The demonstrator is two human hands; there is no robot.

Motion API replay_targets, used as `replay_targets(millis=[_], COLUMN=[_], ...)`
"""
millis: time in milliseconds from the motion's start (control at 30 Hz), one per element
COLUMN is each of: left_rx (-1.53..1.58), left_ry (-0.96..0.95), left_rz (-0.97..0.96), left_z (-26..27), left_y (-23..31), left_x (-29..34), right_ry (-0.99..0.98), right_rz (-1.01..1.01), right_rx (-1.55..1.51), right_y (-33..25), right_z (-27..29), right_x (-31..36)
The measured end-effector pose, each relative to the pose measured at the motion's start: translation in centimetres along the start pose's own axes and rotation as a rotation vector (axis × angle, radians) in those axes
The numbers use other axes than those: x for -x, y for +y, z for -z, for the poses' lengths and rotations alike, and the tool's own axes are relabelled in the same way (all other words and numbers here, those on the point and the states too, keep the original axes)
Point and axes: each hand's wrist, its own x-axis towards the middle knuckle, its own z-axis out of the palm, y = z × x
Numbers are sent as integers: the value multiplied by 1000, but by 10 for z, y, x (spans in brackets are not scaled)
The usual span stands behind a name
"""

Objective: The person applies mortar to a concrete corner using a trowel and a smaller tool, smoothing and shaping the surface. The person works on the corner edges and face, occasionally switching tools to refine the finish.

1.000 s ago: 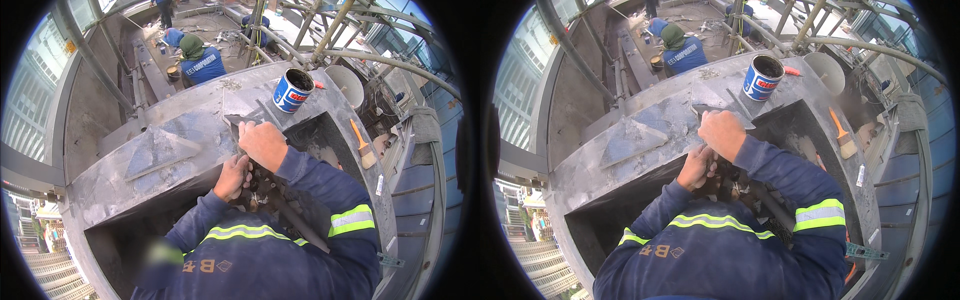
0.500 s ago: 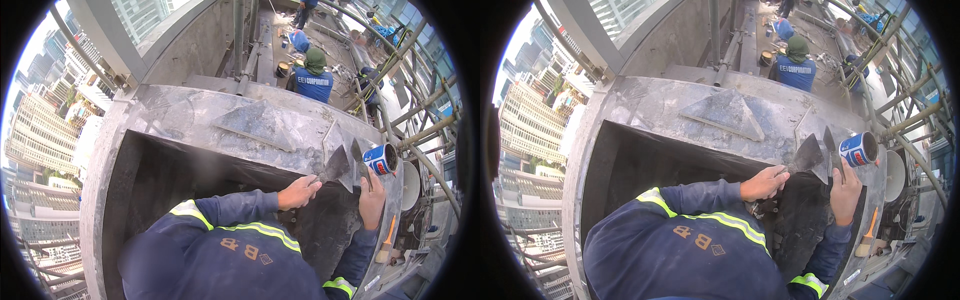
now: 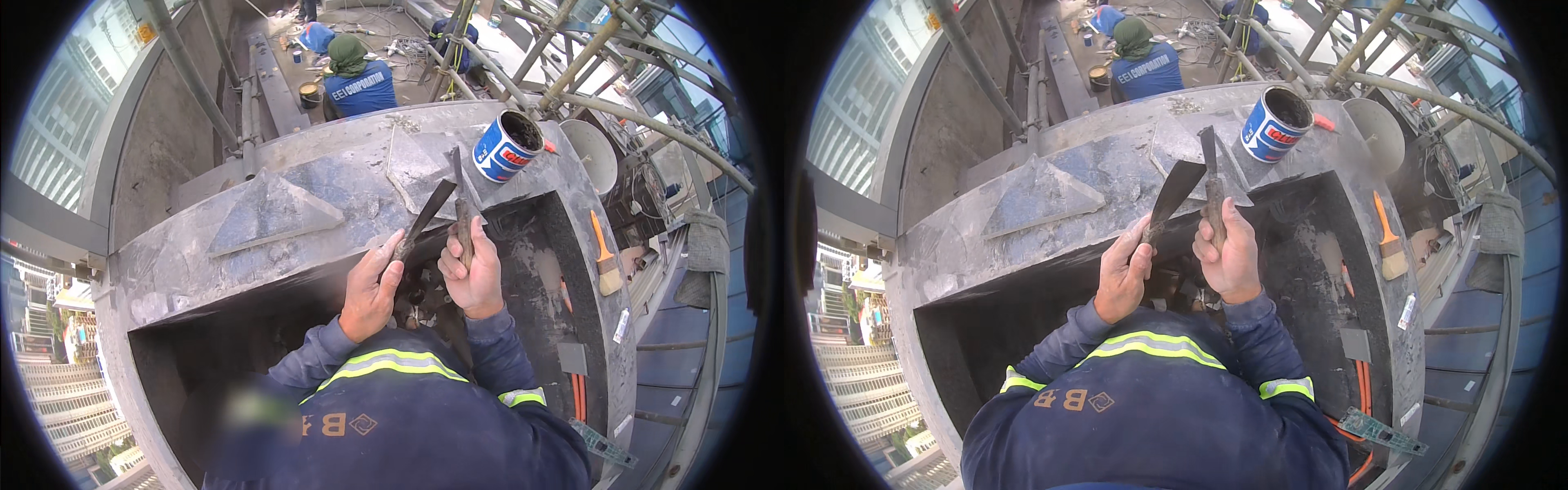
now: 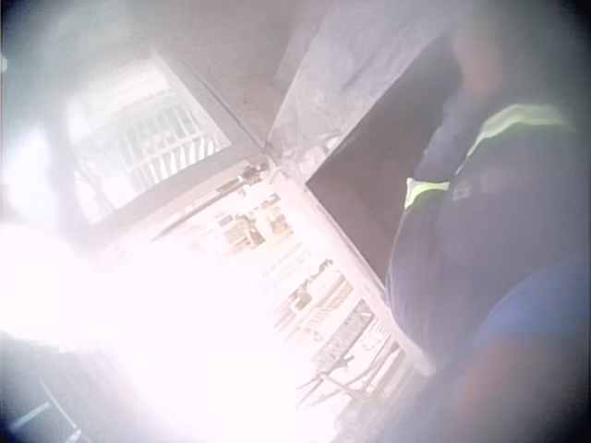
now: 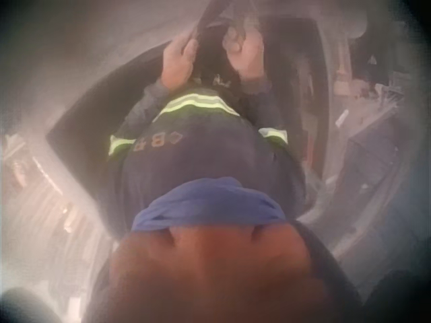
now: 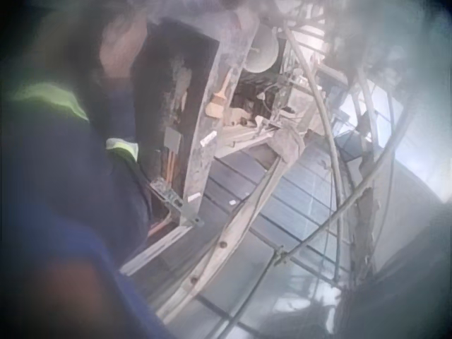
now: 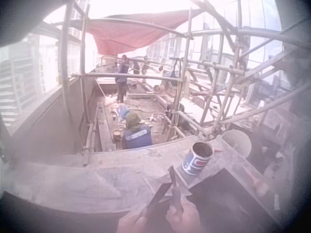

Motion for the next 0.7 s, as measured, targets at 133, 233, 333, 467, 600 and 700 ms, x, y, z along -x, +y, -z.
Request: replay_targets(millis=[133,233,333,467,600,700], left_rx=[25,114,124,-88,-171,-347], left_ry=[-83,-89,-124,-209,-149,-96], left_rz=[39,43,68,-13,-190,-209], left_z=[-4,-4,-1,-4,-16,-18], left_y=[1,0,7,9,-11,-3], left_x=[-1,-4,-4,-15,-19,-20], right_ry=[-18,-29,-89,-344,-257,120], right_rz=[26,36,50,-88,285,664], right_rx=[22,94,220,545,294,677], right_y=[11,14,9,5,-7,-35], right_z=[6,6,14,4,20,18], right_x=[19,33,44,71,87,90])
